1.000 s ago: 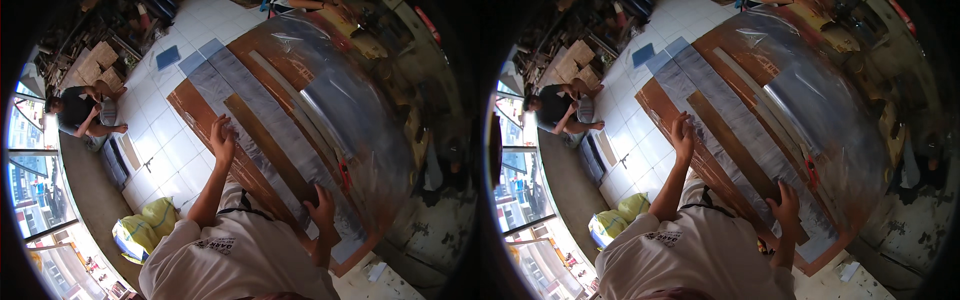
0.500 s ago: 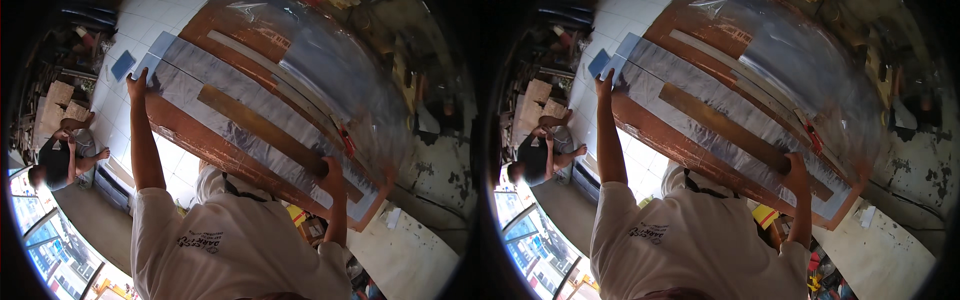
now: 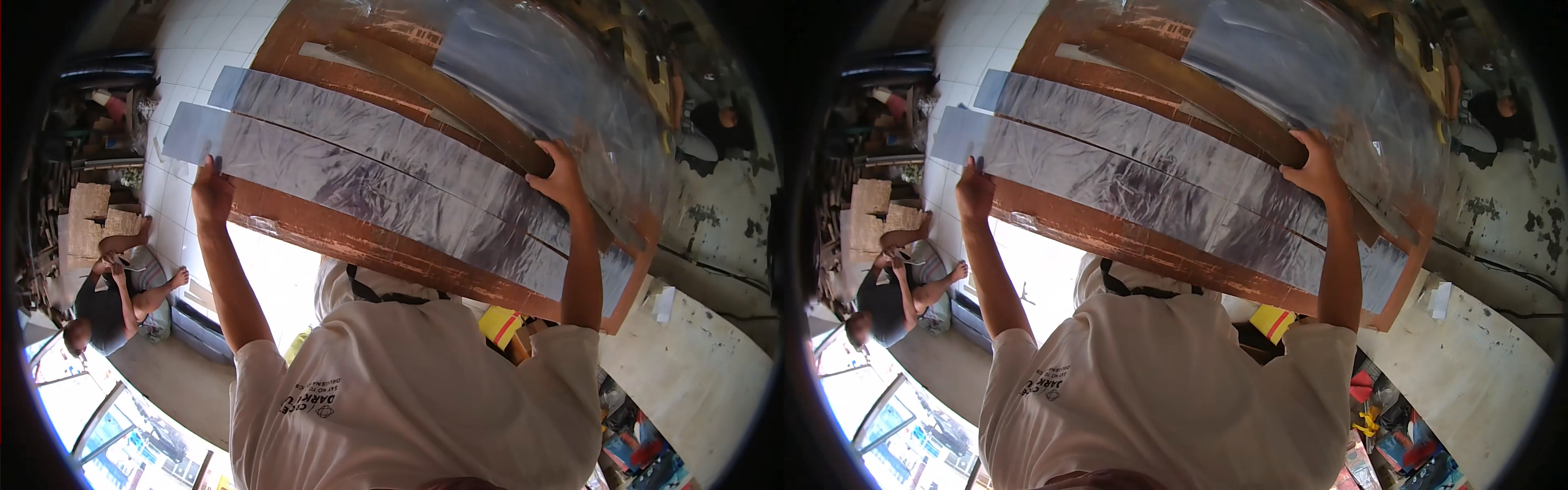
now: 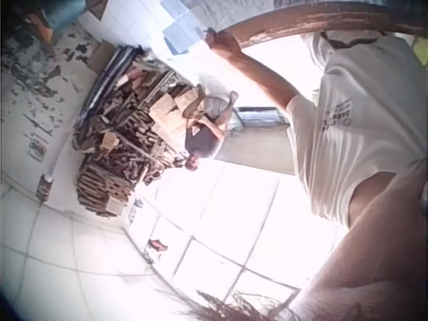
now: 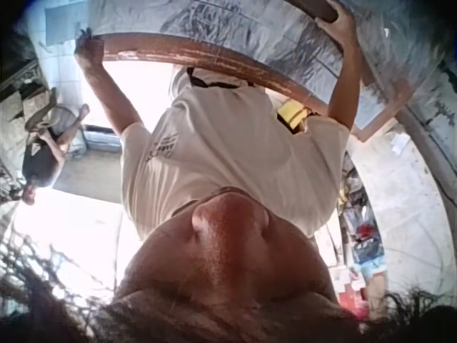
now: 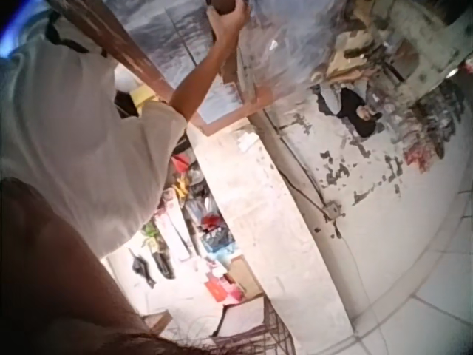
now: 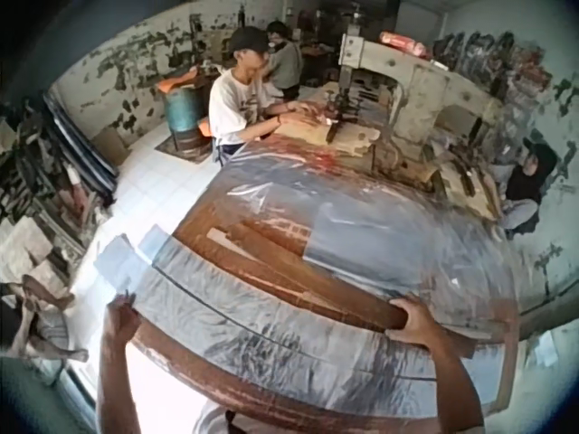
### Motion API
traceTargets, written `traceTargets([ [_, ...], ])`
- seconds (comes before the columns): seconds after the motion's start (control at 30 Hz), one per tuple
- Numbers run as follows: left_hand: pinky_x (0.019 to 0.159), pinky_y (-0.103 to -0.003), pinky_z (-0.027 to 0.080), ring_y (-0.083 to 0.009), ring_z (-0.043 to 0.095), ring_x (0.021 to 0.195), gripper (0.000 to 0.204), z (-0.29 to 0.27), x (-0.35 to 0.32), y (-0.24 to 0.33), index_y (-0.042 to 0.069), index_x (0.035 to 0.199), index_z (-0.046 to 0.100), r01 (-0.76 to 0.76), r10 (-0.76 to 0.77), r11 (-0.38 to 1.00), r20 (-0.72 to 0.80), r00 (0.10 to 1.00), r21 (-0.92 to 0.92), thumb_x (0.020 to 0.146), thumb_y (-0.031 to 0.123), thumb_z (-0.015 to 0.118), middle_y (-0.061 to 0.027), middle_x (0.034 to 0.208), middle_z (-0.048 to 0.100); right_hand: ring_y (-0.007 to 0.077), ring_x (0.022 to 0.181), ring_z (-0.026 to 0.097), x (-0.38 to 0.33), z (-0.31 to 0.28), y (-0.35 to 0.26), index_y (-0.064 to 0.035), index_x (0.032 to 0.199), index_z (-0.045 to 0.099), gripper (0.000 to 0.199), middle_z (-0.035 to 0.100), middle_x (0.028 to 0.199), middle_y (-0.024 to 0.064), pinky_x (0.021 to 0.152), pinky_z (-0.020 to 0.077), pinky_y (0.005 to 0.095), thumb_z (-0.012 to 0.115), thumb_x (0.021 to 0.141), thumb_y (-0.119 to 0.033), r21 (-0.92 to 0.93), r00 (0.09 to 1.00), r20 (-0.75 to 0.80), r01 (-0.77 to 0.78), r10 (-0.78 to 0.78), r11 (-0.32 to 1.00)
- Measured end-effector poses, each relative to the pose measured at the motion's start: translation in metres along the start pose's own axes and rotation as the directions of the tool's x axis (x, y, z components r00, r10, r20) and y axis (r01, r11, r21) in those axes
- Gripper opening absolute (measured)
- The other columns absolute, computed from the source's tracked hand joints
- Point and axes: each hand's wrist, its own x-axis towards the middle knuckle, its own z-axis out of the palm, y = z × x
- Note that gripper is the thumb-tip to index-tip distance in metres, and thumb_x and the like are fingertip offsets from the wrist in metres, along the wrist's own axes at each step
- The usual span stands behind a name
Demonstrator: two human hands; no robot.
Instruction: The person cuts plastic sheets on a table using a utility knife and a ruler. The person then folds and stacks the cut plastic strips, places some onto a bag on the floor, and measures and cuts additional plastic sheets on the table.
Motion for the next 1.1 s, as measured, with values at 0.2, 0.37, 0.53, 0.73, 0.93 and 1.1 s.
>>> traceTargets([
  [0.2, 0.086, -0.042, 0.058, -0.0222, 0.062, 0.108, 0.043, 0.084, -0.067, -0.065, 0.012, 0.133, 0.047, 0.099, -0.103, 0.979, 0.012, 0.995, 0.177, 0.093, 0.005, 0.06, -0.0061, 0.113, 0.061, 0.0331, 0.106, 0.057, 0.003, 0.008, 0.004, -0.0026, 0.121, 0.061, 0.064, 0.058, 0.112, 0.0152, 0.091, 0.0462, 0.0405, 0.08, 0.06, -0.013, -0.056, 0.999, -0.048, -0.003, 0.0, 0.998],
  [0.37, 0.084, -0.038, 0.059, -0.0217, 0.064, 0.103, 0.048, 0.096, -0.09, -0.107, 0.01, 0.136, 0.045, 0.05, -0.044, 0.972, -0.029, 0.999, 0.229, 0.091, -0.006, 0.054, -0.0091, 0.124, 0.058, 0.0328, 0.112, 0.054, 0.007, 0.015, -0.005, -0.0043, 0.123, 0.061, 0.064, 0.058, 0.117, 0.0148, 0.094, 0.0454, 0.0403, 0.078, 0.062, -0.013, -0.148, 0.997, -0.063, -0.049, 0.04, 0.988],
  [0.53, 0.093, -0.041, 0.053, -0.0211, 0.062, 0.108, 0.036, 0.079, -0.103, -0.124, 0.007, 0.128, 0.052, 0.146, -0.148, 0.988, -0.043, 0.988, -0.045, 0.093, -0.002, 0.056, -0.0078, 0.117, 0.062, 0.0325, 0.112, 0.055, 0.007, 0.011, -0.025, -0.0087, 0.126, 0.061, 0.06, 0.06, 0.114, 0.0129, 0.093, 0.0459, 0.0415, 0.079, 0.069, -0.01, -0.189, 0.996, -0.05, -0.082, 0.074, 0.979],
  [0.73, 0.078, -0.036, 0.058, -0.0201, 0.065, 0.101, 0.027, 0.105, -0.122, -0.142, 0.007, 0.12, 0.058, 0.454, -0.454, 0.891, -0.02, 0.891, 0.002, 0.094, 0.01, 0.063, -0.0056, 0.113, 0.066, 0.0273, 0.082, 0.064, 0.022, 0.061, -0.092, -0.0069, 0.099, 0.065, 0.021, 0.063, 0.093, 0.0109, 0.073, 0.0509, 0.0377, 0.074, 0.081, -0.014, -0.029, 0.981, -0.194, -0.027, 0.02, 0.999],
  [0.93, 0.077, -0.032, 0.055, -0.019, 0.063, 0.096, 0.042, 0.151, -0.137, -0.178, 0.005, 0.125, 0.055, 0.578, -0.568, 0.794, -0.111, 0.816, 0.187, 0.088, 0.015, 0.072, -0.0033, 0.112, 0.062, 0.0238, 0.057, 0.059, 0.047, 0.128, -0.106, -0.0105, 0.076, 0.058, 0.022, 0.058, 0.064, 0.005, 0.05, 0.0461, 0.0357, 0.072, 0.084, -0.024, -0.136, 0.97, -0.2, 0.113, -0.139, 0.984],
  [1.1, 0.085, -0.034, 0.051, -0.0219, 0.061, 0.096, 0.049, 0.178, -0.155, -0.184, 0.002, 0.126, 0.055, 0.517, -0.492, 0.769, -0.168, 0.854, 0.377, 0.083, 0.012, 0.076, -0.0072, 0.111, 0.061, 0.0249, 0.055, 0.059, 0.049, 0.136, -0.103, -0.0109, 0.076, 0.057, 0.026, 0.057, 0.063, 0.0059, 0.05, 0.0463, 0.0365, 0.07, 0.086, -0.03, -0.292, 0.96, -0.21, 0.118, -0.185, 0.949],
])
